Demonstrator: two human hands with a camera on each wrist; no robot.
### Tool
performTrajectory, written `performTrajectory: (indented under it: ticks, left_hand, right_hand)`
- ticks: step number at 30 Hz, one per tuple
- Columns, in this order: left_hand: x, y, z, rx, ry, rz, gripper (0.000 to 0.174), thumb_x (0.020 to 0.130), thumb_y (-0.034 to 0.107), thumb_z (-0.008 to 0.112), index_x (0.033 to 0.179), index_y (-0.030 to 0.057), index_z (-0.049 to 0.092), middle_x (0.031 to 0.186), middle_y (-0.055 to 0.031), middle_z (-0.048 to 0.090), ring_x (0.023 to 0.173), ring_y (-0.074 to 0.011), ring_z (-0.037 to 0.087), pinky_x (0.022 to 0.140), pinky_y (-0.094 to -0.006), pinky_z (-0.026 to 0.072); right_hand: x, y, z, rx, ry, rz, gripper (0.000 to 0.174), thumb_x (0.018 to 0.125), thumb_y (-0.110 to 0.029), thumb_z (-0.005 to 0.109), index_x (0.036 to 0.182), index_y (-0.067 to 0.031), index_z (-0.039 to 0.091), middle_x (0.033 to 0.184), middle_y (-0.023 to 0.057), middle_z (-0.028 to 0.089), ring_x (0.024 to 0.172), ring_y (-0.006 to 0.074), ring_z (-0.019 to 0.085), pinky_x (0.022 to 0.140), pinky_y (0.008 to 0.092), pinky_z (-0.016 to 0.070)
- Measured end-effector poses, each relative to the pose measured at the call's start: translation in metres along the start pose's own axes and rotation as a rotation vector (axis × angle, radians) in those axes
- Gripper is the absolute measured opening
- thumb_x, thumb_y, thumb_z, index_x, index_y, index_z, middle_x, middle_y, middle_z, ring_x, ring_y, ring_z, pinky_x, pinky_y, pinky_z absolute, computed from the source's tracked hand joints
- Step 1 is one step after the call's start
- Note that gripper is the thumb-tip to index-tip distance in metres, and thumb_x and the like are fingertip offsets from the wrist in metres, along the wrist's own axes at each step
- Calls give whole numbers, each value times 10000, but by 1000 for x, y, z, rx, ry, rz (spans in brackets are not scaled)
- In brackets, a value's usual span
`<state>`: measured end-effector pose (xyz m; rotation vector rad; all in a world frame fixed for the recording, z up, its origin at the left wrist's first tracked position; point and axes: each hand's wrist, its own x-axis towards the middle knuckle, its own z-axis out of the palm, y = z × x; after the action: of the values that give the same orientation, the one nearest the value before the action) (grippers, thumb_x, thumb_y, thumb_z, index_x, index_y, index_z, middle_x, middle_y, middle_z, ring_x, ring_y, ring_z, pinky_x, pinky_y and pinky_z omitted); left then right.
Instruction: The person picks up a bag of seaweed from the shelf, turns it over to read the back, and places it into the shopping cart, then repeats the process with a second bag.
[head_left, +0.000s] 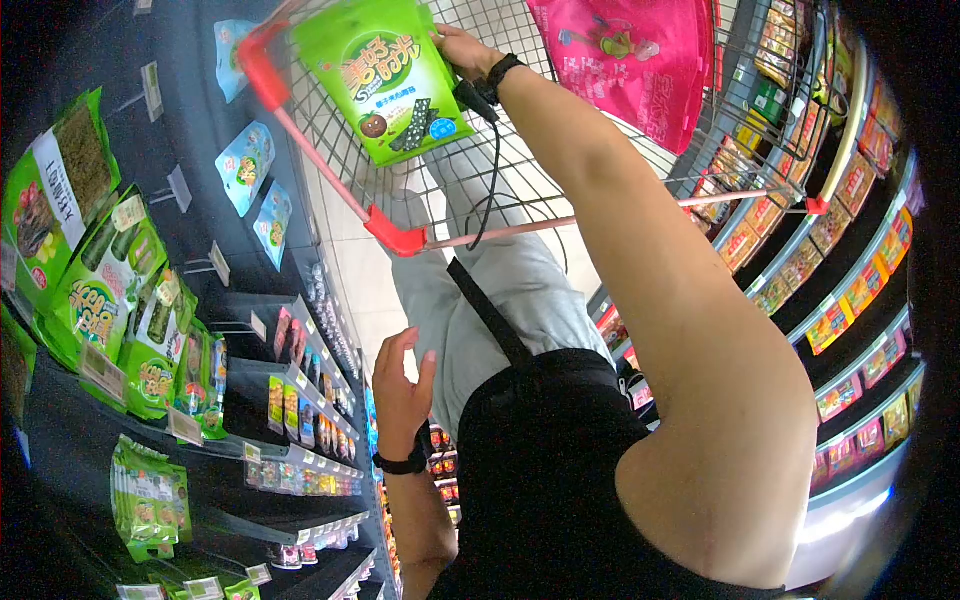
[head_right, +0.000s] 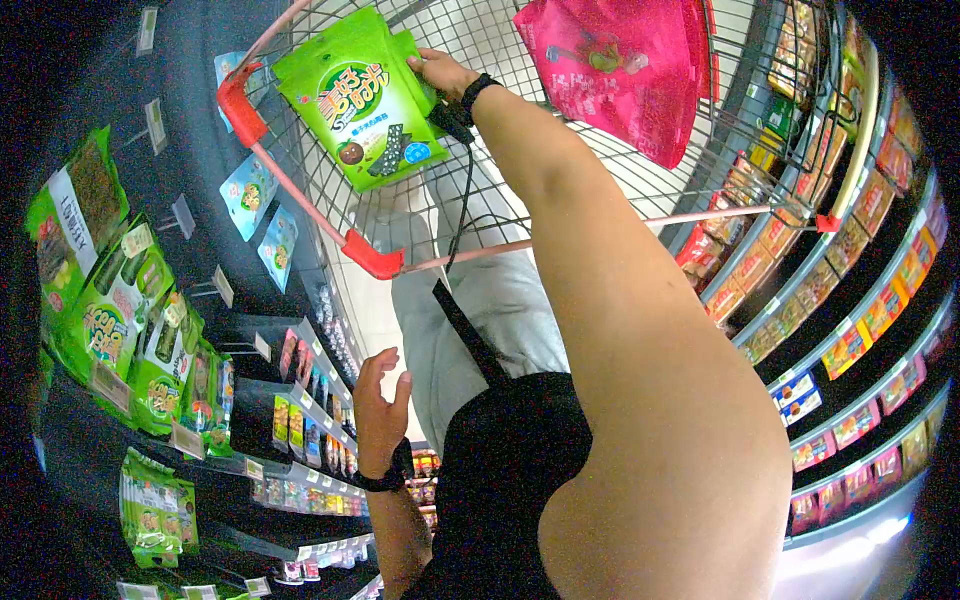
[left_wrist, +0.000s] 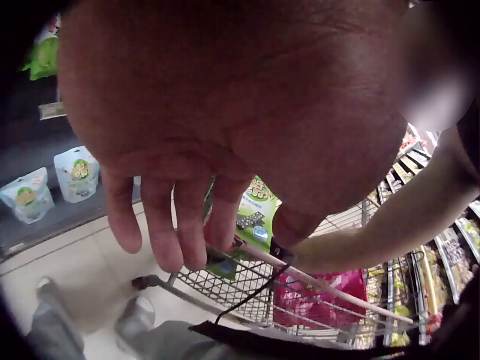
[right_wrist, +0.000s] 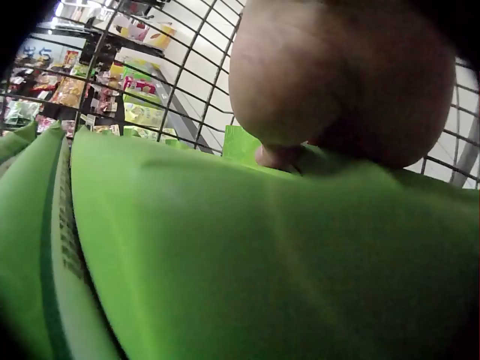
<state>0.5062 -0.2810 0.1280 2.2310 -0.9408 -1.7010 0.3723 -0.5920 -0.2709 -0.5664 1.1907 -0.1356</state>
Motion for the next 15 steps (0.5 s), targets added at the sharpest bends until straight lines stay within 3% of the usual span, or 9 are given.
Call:
performTrajectory:
  ticks: [3, 8, 11, 14, 15]
  left_hand:
    - [4, 0, 1, 9, -9, -8, 312, 855, 81, 625, 1153, -1, 579, 1053, -168, 629, 975, -296, 618, 885, -377, 475]
    - [9, 2, 5, 21, -33, 1, 304, 861, 95, 624, 1148, 3, 581, 1048, -162, 628, 978, -296, 614, 888, -376, 474]
    - [14, 8, 3, 44, -41, 25, 305, 863, 103, 626, 1148, 5, 582, 1050, -162, 627, 982, -296, 612, 891, -376, 473]
    - [13, 14, -3, 40, -27, 49, 331, 853, 113, 642, 1152, -11, 576, 1055, -183, 613, 999, -332, 605, 888, -392, 476]
    - [12, 15, -5, 42, -24, 58, 330, 853, 114, 643, 1151, -11, 577, 1054, -183, 613, 997, -331, 606, 887, -393, 476]
  right_hand:
    - [-3, -6, 1, -55, -9, -44, 369, 1011, -227, 491, 1344, -68, 510, 1154, 92, 651, 984, 187, 623, 845, 360, 513]
    - [36, 21, -11, -166, -144, -92, 417, 1029, -298, 435, 1364, -59, 495, 1223, 127, 629, 1098, 208, 585, 951, 398, 456]
    - [10, 0, -7, -438, -43, -193, 452, 1010, -324, 462, 1351, -30, 501, 1243, 156, 619, 1119, 236, 584, 962, 404, 448]
    - [-6, -22, -12, -693, -50, -129, 476, 982, -349, 496, 1314, -10, 536, 1263, 182, 605, 1145, 268, 576, 984, 407, 435]
    - [-4, -19, -18, -640, -9, -148, 476, 976, -356, 498, 1298, -9, 552, 1264, 187, 603, 1150, 272, 573, 991, 402, 431]
